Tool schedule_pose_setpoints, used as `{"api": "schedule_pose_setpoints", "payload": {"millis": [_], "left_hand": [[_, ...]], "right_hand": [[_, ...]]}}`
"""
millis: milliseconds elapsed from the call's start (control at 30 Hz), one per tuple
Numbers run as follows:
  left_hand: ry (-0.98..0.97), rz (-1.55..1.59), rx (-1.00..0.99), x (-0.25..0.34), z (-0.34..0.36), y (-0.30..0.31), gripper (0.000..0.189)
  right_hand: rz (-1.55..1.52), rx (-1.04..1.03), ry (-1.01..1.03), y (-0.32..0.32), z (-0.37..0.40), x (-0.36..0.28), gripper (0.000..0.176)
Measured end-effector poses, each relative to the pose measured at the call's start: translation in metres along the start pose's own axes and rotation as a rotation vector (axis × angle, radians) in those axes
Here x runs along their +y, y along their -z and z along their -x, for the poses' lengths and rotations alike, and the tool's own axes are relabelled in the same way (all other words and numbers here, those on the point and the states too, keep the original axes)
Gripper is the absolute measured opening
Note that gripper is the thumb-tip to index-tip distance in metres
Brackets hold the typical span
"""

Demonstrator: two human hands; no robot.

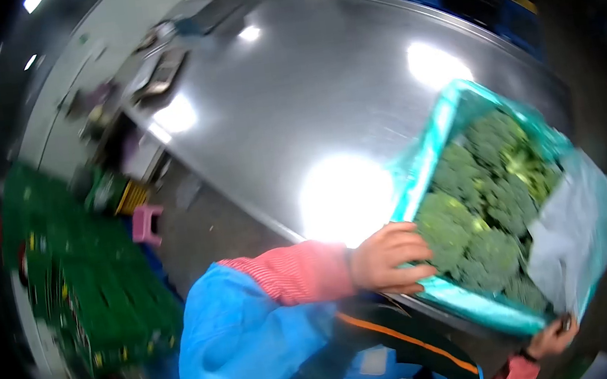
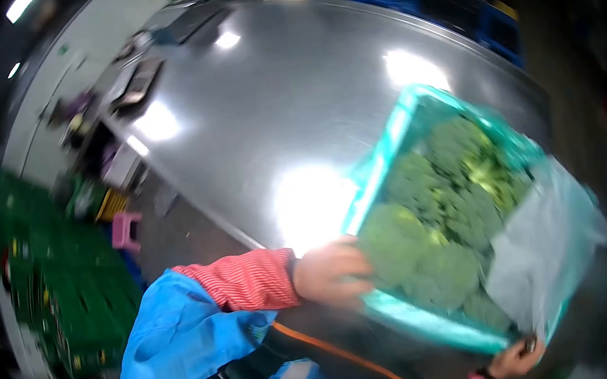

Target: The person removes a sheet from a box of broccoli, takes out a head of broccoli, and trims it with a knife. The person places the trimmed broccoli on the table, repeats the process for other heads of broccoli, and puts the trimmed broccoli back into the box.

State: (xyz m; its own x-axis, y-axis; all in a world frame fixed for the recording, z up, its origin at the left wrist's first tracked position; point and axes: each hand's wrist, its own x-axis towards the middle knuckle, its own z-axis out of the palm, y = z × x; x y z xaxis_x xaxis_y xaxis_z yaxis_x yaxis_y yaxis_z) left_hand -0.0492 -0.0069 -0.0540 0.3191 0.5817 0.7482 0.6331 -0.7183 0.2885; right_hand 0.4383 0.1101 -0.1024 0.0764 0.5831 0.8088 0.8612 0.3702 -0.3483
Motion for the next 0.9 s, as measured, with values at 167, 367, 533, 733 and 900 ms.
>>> {"api": "schedule_pose_setpoints", "payload": {"millis": [167, 367, 533, 733, 900], "left_hand": [[-0.039, -0.069, 0.095, -0.014, -0.019, -0.001, 0.028], [-0.032, -0.053, 0.102, -0.046, -0.042, -0.024, 0.033], [0.302, -0.054, -0.039, -0.034, -0.058, -0.038, 0.056], [0.398, -0.100, -0.218, -0.046, -0.114, -0.026, 0.068], [0.425, -0.419, -0.751, -0.056, -0.136, -0.055, 0.091]], "right_hand": [[0.049, -0.049, -0.020, -0.036, -0.035, 0.009, 0.015], [-0.039, -0.184, -0.221, -0.066, -0.046, 0.036, 0.030], [0.181, -0.183, 0.060, -0.062, -0.070, 0.000, 0.016], [0.182, -0.104, 0.163, -0.064, -0.075, -0.015, 0.017], [0.152, -0.068, 0.184, -0.061, -0.075, -0.015, 0.021]]}}
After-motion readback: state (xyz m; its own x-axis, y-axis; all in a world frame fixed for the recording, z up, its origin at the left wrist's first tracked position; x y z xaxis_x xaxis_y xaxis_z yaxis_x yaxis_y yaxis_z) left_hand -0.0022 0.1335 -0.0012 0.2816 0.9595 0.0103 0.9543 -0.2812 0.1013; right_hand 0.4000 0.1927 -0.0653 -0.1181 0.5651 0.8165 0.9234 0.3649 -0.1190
